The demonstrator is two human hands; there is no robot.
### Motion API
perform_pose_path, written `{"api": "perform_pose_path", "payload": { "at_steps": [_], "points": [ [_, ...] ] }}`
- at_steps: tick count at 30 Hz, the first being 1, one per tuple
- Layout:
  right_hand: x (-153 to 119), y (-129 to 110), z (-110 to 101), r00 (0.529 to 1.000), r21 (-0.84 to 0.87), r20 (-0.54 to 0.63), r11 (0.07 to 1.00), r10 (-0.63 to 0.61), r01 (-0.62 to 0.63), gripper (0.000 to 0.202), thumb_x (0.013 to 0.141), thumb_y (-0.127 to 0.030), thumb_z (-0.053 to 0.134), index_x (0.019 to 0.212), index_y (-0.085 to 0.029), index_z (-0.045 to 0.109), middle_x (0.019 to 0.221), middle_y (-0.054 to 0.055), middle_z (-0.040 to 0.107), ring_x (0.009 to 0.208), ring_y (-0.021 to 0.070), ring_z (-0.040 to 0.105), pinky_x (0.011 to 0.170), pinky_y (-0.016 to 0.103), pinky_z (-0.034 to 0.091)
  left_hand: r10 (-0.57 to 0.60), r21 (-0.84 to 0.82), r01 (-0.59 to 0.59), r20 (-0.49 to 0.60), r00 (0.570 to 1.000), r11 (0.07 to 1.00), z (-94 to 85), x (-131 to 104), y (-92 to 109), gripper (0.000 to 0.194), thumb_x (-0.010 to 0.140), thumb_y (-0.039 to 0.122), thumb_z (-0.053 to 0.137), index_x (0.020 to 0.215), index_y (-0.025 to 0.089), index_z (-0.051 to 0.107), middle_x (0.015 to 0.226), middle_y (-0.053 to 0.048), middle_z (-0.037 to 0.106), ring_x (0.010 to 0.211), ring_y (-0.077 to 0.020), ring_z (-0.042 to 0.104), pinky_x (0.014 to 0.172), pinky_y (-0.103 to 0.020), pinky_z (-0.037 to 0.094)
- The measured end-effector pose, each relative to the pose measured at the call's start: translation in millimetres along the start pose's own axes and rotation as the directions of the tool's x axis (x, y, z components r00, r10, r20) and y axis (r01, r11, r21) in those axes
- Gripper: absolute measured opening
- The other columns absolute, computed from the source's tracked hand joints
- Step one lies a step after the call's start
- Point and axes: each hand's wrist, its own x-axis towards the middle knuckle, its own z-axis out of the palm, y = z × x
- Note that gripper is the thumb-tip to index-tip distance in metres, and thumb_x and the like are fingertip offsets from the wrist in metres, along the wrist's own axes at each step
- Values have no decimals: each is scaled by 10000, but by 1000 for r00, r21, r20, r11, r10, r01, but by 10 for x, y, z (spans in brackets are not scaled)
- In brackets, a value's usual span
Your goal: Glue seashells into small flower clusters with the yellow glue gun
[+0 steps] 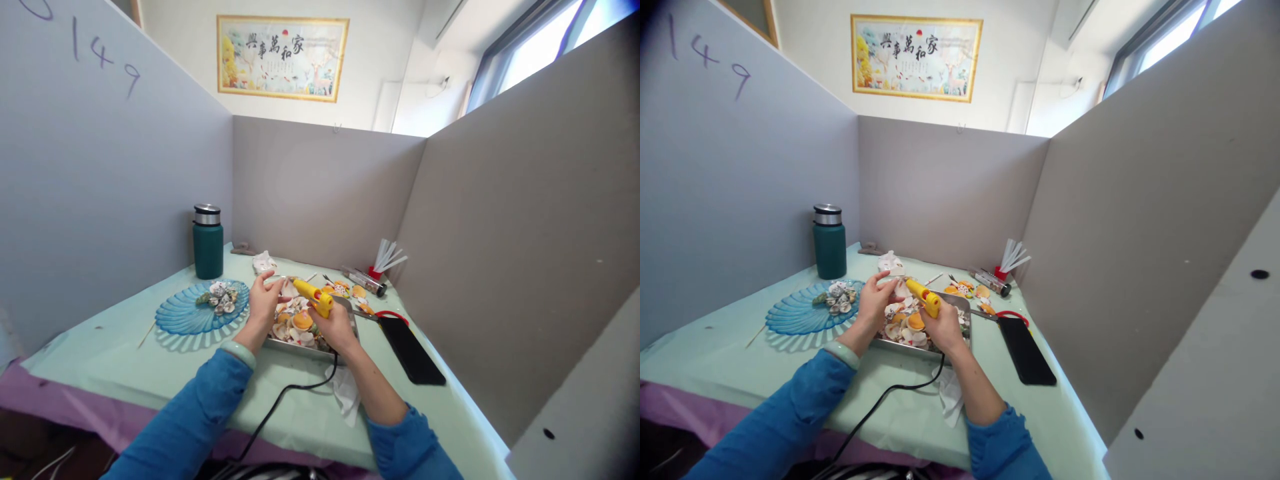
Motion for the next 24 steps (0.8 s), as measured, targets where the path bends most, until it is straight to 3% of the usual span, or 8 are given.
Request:
{"api": "perform_pose_path", "payload": {
  "at_steps": [10, 18, 24],
  "points": [
    [13, -30, -30, 995, -68, -94, 996, 47, -53, 267, 731, -311, 562, 848, -111, 694, 728, 64, 682, 655, 190, 612, 602, 263, 459, 85, 35, -82, -87, 993, 996, -39, 73, -93, 446, 716, 321, 664, 1100, 153, 513, 724, 7, 600, 495, -94, 600, 511, -235, 526],
    [9, -15, -26, 997, -49, -67, 998, 34, -37, 256, 742, -304, 552, 842, -112, 688, 727, 62, 681, 654, 184, 606, 640, 279, 476, 77, 27, -75, -64, 995, 997, -43, 73, -86, 428, 701, 318, 679, 1066, 151, 529, 721, -2, 606, 499, -101, 602, 487, -230, 521],
    [20, -21, -38, 997, -60, -63, 997, 53, -57, 248, 739, -302, 562, 858, -128, 692, 730, 51, 680, 656, 183, 606, 603, 258, 444, 68, 17, -67, -123, 990, 998, -54, 102, -75, 429, 722, 299, 660, 1093, 146, 509, 731, -2, 606, 464, -96, 599, 481, -233, 524]
  ]
}}
